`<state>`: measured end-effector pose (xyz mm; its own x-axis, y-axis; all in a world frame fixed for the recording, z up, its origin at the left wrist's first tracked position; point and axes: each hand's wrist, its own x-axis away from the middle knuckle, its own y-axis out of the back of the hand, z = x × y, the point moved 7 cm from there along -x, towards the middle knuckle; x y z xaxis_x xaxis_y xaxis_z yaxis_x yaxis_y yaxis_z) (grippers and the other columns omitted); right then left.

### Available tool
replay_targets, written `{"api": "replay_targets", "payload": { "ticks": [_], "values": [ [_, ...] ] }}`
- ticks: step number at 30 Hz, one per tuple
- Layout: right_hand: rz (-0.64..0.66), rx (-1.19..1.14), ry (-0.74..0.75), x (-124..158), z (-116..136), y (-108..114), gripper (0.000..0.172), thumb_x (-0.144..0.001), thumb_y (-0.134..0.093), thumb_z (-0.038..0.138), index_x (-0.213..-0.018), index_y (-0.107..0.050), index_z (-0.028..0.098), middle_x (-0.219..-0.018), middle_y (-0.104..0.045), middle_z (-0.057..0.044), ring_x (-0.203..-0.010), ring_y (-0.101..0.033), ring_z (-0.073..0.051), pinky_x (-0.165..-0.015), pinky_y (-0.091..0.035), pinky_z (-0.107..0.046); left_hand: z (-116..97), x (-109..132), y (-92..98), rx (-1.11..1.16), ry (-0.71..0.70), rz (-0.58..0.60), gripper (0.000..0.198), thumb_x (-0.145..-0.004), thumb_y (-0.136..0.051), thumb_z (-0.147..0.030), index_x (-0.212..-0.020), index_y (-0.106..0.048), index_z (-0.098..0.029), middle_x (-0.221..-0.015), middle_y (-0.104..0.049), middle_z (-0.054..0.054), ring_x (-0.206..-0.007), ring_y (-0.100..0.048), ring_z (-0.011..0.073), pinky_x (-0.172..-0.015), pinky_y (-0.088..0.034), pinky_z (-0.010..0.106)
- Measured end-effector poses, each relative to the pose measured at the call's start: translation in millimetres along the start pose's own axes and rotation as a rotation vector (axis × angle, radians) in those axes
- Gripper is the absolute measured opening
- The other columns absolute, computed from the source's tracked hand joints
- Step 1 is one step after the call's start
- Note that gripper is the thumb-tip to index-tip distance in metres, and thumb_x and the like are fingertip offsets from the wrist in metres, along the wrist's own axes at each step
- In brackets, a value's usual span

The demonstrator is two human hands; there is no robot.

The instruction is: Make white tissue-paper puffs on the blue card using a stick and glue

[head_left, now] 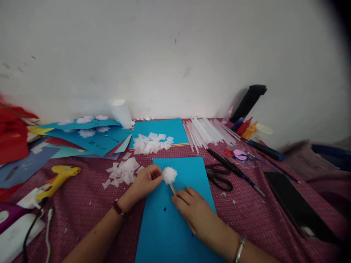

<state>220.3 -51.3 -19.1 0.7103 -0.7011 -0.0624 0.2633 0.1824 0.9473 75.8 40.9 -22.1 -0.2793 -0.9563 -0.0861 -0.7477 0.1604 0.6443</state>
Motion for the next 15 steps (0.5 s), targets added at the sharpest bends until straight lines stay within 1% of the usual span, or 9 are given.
{"api": "replay_targets", "payload": {
  "ticks": [3,7,11,13,15],
  "values": [
    [-0.02,-0.01,-0.001,0,1,2,0.039,-0.081,-0.055,0.007,-0.12,-0.055,0.014,-0.109,-0.062,-0.011,-0.097,-0.052,-0.025,-0.095,-0.042,-0.046,-1,0,0.6,0.054,0.008,0.03,0.011,-0.076,-0.059,-0.028,-0.074,-0.059,-0.016,-0.066,-0.057,-0.002,-0.063,-0.053,0.0134,-0.058,-0.04,0.024],
    [-0.055,-0.065,-0.02,16,17,17,0.03,-0.087,-0.051,0.008,-0.115,-0.058,0.016,-0.103,-0.063,-0.01,-0.093,-0.055,-0.022,-0.089,-0.046,-0.041,4,-1,2.9,0.136,0.034,0.038,0.011,-0.077,-0.054,-0.026,-0.074,-0.058,-0.016,-0.065,-0.055,-0.002,-0.063,-0.052,0.0129,-0.058,-0.04,0.023],
    [-0.142,-0.172,-0.048,46,36,34,0.026,-0.093,-0.044,0.012,-0.114,-0.058,0.02,-0.104,-0.064,-0.007,-0.096,-0.057,-0.02,-0.097,-0.043,-0.041,7,2,5.3,0.206,0.066,0.022,0.011,-0.077,-0.051,-0.025,-0.079,-0.059,-0.017,-0.06,-0.051,-0.004,-0.056,-0.049,0.0121,-0.052,-0.039,0.022],
    [-0.174,-0.191,-0.085,57,37,36,0.027,-0.093,-0.043,0.012,-0.113,-0.058,0.021,-0.103,-0.065,-0.006,-0.095,-0.058,-0.019,-0.097,-0.044,-0.041,7,3,5.2,0.244,0.07,0.017,0.011,-0.077,-0.05,-0.025,-0.08,-0.059,-0.017,-0.06,-0.05,-0.005,-0.054,-0.049,0.012,-0.05,-0.04,0.022],
    [-0.172,-0.164,-0.103,60,33,34,0.028,-0.092,-0.043,0.01,-0.113,-0.058,0.021,-0.103,-0.066,-0.006,-0.096,-0.059,-0.019,-0.099,-0.043,-0.042,7,1,6.7,0.283,0.075,0.003,0.012,-0.078,-0.049,-0.025,-0.081,-0.057,-0.017,-0.063,-0.052,-0.004,-0.056,-0.052,0.0125,-0.051,-0.043,0.022]
  ]
}}
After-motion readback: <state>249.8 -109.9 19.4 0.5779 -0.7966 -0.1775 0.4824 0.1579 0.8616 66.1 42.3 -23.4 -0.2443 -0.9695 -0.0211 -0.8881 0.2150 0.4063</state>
